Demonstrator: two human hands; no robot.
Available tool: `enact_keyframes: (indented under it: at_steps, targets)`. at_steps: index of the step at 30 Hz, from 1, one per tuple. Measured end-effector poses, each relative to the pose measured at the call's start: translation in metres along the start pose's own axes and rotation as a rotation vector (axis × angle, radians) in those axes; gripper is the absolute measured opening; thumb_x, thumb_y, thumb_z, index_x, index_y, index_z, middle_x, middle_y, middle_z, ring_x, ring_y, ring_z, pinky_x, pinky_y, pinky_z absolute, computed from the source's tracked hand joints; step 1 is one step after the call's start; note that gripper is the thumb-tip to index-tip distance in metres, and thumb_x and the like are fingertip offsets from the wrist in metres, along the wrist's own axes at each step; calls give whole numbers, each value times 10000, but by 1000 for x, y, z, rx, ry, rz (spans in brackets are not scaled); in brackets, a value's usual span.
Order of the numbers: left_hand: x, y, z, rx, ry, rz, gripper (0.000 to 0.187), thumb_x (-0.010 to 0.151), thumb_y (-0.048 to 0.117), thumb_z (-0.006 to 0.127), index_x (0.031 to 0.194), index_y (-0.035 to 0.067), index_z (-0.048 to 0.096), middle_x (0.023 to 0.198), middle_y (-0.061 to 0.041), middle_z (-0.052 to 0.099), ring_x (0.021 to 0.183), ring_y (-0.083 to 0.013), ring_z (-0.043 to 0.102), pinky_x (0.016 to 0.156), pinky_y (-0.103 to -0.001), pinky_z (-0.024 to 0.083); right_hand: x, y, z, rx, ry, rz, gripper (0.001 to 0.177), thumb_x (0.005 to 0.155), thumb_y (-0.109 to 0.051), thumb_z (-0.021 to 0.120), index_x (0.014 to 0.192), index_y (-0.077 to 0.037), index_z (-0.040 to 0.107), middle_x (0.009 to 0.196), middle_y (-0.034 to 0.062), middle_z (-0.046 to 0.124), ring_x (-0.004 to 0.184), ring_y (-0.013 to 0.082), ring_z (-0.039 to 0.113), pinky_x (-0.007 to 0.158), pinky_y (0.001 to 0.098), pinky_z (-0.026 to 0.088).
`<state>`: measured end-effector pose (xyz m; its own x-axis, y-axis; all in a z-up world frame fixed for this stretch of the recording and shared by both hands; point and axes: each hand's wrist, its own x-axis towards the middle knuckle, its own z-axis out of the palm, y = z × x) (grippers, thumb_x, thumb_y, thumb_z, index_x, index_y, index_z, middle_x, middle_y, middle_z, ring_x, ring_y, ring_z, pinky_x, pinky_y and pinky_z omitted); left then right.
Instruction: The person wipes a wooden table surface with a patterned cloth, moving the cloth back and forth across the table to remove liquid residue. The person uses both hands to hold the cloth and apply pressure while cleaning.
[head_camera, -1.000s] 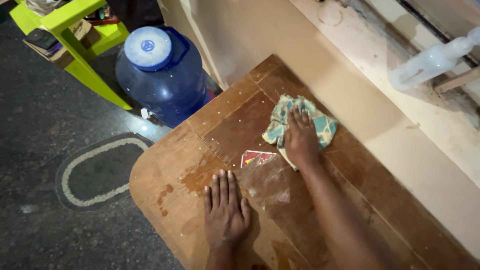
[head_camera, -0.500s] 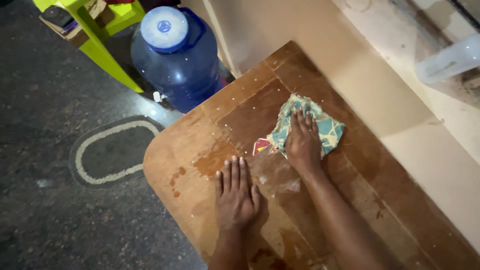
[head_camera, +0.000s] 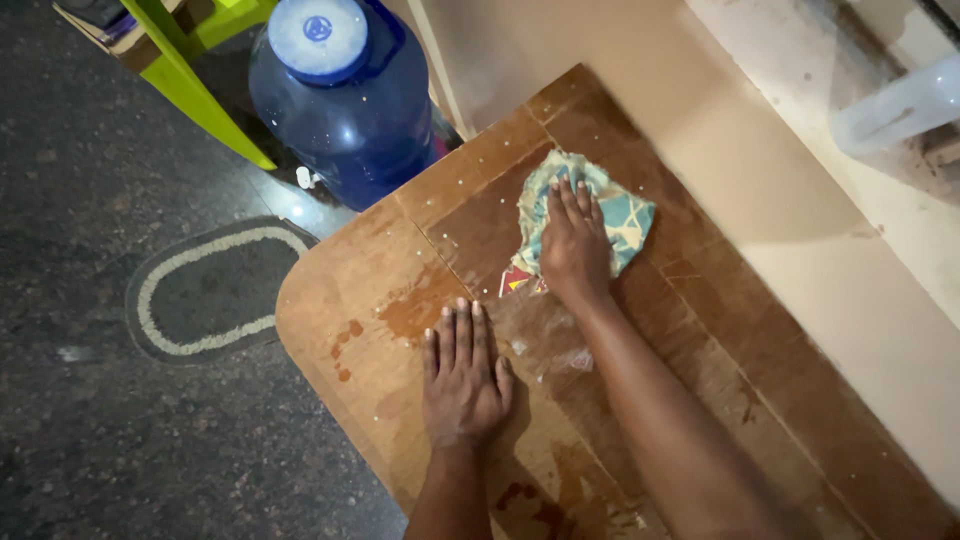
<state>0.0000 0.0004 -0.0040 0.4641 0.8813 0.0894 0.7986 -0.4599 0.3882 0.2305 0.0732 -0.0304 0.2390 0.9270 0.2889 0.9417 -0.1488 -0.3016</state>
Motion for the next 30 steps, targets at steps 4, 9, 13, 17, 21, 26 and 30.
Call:
enact_keyframes:
  at_steps: [4,9,13,17,21,26,30]
  targets:
    - [1,-1,0,4,-7,-1,741,904,355,486,1564,44,360,1640,-168,332,1524,-328,279,1241,-507,143,16,-9,12,7,-14,-2,519,954,-91,506,1429,117,513,1524,306,490,1460,466,379,1234,524,245]
    - [0,-1,2,-3,-21,-6,751,908,359,478,1571,29,353,1649,-174,321,1537,-321,266,1251,-504,130,35,-45,42,2,-64,-73,517,993,-118,489,1451,121,488,1526,298,483,1473,469,374,1247,519,235]
    - [0,-4,4,-36,-48,-29,762,908,364,478,1565,2,350,1648,-191,309,1534,-329,253,1241,-505,131,42,-81,57,-11,-72,-163,493,1034,-122,468,1473,99,490,1541,271,499,1496,439,408,1264,504,278]
    - [1,-3,5,-13,-97,-28,745,902,371,485,1531,-8,361,1635,-201,305,1530,-354,238,1230,-518,130,40,-104,53,177,-129,-281,469,1034,-141,469,1447,78,518,1520,248,517,1442,434,435,1212,515,305]
    - [-3,-3,5,-20,-20,-12,735,931,367,470,1560,2,361,1649,-192,316,1542,-342,258,1253,-511,138,39,-104,43,226,-126,-371,487,992,-158,492,1429,52,540,1506,221,534,1440,420,450,1218,503,321]
    - [1,-1,3,20,-35,-5,758,903,358,470,1560,5,335,1635,-198,313,1524,-345,263,1232,-514,137,49,-95,50,190,-131,-308,469,994,-162,463,1425,5,545,1526,187,536,1444,384,459,1226,479,313]
    - [1,-1,2,25,-40,-6,749,920,355,475,1571,16,325,1642,-191,315,1525,-340,269,1237,-502,144,63,-82,66,166,-139,-185,469,1020,-168,432,1452,-15,529,1528,164,532,1444,367,440,1211,478,291]
